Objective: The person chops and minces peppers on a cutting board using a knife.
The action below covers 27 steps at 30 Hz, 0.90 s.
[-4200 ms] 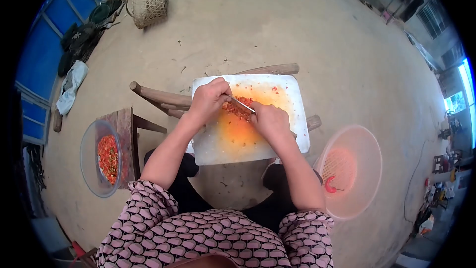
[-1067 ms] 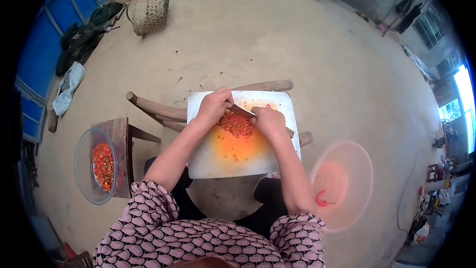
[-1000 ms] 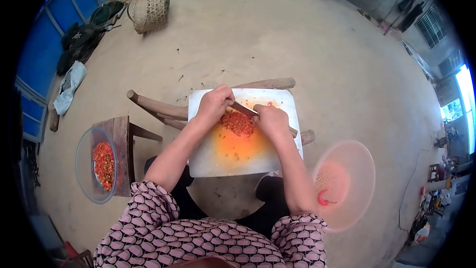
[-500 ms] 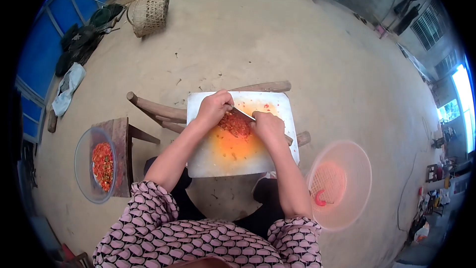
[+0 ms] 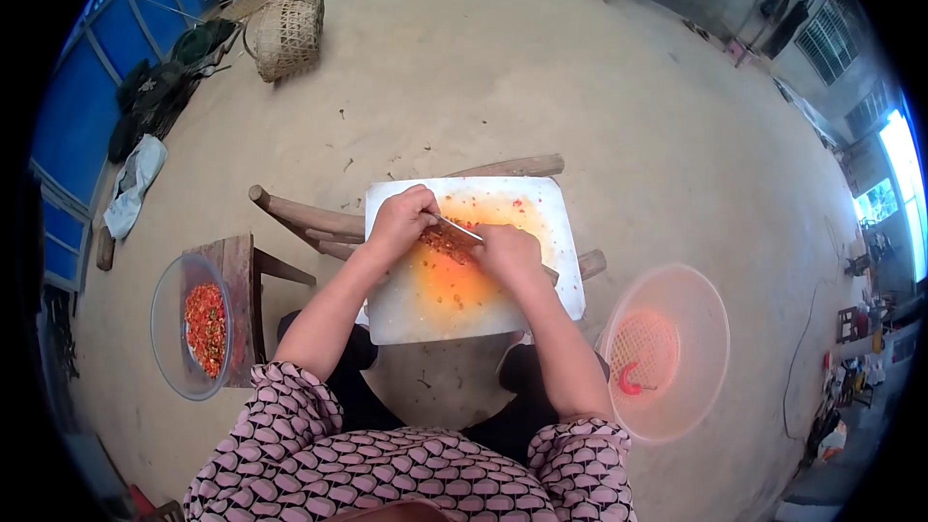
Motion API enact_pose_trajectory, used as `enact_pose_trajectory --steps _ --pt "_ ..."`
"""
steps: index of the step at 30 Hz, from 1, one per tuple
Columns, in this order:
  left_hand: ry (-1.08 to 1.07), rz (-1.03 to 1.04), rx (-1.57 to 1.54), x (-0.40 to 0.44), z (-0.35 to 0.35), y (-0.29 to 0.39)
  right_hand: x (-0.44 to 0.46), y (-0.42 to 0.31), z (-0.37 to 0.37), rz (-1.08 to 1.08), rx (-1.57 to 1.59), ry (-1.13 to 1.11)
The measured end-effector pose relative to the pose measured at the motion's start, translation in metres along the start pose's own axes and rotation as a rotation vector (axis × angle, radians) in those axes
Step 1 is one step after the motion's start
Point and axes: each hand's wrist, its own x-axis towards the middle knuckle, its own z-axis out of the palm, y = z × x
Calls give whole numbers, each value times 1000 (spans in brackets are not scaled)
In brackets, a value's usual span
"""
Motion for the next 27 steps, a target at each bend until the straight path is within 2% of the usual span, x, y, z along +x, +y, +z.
enact_pose_trajectory --steps 1,3,6,8,10,12,14,19,23,25,27 --pt "8 -5 3 1 -4 5 -2 0 -6 -15 11 18" --pt "133 144 14 3 -6 17 -6 -3 -23 3 -10 26" --pt "95 66 15 4 1 12 -1 -1 -15 40 -54 46" --pt "110 48 -2 3 13 -2 10 6 11 63 1 -57" --pt "125 39 -27 4 19 -8 9 3 7 63 -26 -47" --pt "32 -25 -71 7 15 -10 8 3 4 47 -11 -43" --pt "33 -24 -63 5 13 -8 4 7 1 30 5 -36" --pt "131 163 -61 7 -2 26 -9 6 -32 59 -33 62" --pt "117 114 -65 9 18 5 8 16 -6 83 -27 13" --pt "116 26 -71 8 28 -3 15 17 5 78 20 -66" --pt "129 34 -71 11 29 -4 13 17 5 80 2 -41"
